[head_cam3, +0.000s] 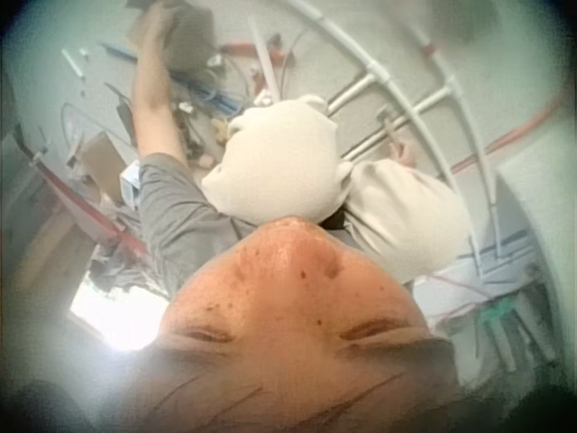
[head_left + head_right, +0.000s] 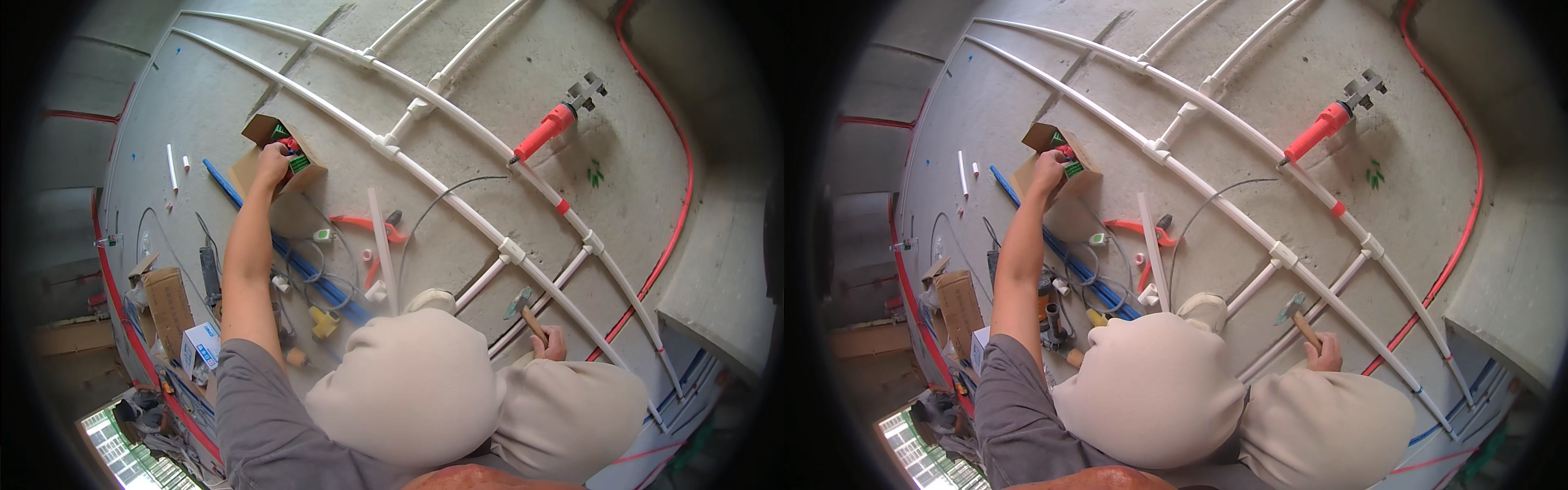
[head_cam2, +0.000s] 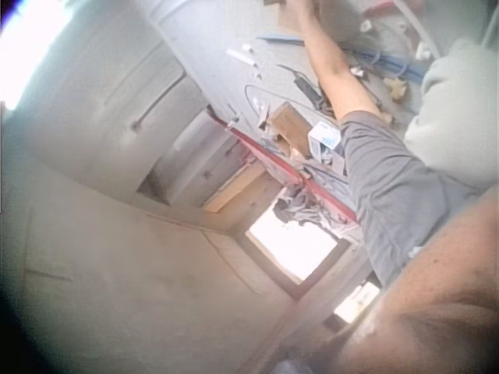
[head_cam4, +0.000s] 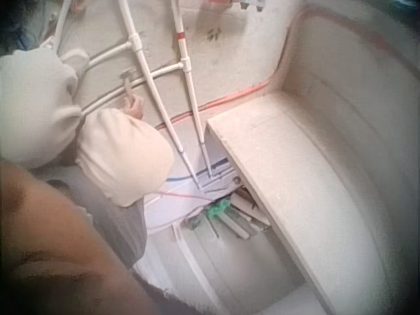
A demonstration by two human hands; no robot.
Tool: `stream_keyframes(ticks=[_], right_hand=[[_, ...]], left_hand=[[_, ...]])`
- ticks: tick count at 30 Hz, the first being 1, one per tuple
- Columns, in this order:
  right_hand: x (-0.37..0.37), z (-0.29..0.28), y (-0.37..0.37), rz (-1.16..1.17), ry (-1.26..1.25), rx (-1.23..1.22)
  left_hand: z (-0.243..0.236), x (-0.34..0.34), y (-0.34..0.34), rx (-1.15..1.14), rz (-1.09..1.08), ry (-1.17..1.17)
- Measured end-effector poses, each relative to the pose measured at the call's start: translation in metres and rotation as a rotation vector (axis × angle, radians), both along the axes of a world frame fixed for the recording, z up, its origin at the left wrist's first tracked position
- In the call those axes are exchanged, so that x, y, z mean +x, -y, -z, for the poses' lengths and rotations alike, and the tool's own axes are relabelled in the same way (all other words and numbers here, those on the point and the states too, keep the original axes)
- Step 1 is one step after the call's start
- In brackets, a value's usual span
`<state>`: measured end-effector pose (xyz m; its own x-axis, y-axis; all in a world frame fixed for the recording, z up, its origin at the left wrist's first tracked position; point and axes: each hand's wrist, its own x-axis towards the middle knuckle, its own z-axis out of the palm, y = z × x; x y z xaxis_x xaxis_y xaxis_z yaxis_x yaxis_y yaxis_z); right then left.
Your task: The person positions white PVC pipes on a concrete floor, secures them with plastic clips using a hammer, and uses a power drill to fasten the clips. The person also handles red and blue pipes and various connectors during the process.
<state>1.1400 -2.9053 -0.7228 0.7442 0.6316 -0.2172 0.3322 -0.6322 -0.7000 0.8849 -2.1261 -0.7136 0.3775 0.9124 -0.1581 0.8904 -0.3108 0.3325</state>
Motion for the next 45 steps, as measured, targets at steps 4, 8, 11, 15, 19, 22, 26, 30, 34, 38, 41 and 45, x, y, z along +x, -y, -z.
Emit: stream_keyframes(ticks=[4, 8, 11, 15, 19, 22, 26, 30, 34, 38, 41, 45], right_hand=[[-0.008, 0.007, 0.000, -0.014, -0.030, 0.001], [-0.012, 0.012, 0.002, -0.029, -0.029, 0.017], [-0.013, 0.012, 0.002, -0.031, -0.042, 0.009], [-0.011, 0.011, 0.001, -0.030, -0.089, 0.004], [-0.008, 0.009, 0.004, -0.043, -0.055, 0.023], [-0.005, 0.005, 0.010, -0.026, -0.108, -0.030], [-0.002, -0.005, 0.018, -0.113, -0.099, -0.132], [-0.002, -0.012, 0.022, -0.073, -0.135, -0.184], [-0.003, -0.010, 0.024, -0.109, -0.116, -0.102], [-0.002, 0.000, 0.027, -0.127, -0.040, -0.023], [0.001, 0.006, 0.032, -0.164, -0.012, -0.026], [0.005, 0.009, 0.038, -0.204, -0.086, -0.141]], left_hand=[[-0.006, -0.001, 0.004, 0.067, 0.001, -0.103], [-0.012, -0.001, 0.012, 0.009, 0.004, -0.003], [-0.013, 0.002, 0.017, -0.116, -0.097, 0.038], [-0.011, 0.005, 0.018, -0.047, -0.129, -0.033], [-0.014, -0.003, 0.010, -0.298, -0.145, 0.105], [-0.020, -0.008, -0.001, -0.273, -0.054, 0.232], [-0.032, -0.003, -0.008, -0.051, -0.313, 0.395], [-0.039, 0.014, 0.006, 0.153, -0.181, 0.385], [-0.038, 0.016, 0.019, 0.175, -0.071, 0.118], [-0.027, -0.005, 0.005, 0.032, -0.348, 0.163], [-0.015, -0.016, -0.010, 0.335, -0.103, 0.121], [-0.008, -0.013, -0.024, 0.371, 0.086, -0.065]])
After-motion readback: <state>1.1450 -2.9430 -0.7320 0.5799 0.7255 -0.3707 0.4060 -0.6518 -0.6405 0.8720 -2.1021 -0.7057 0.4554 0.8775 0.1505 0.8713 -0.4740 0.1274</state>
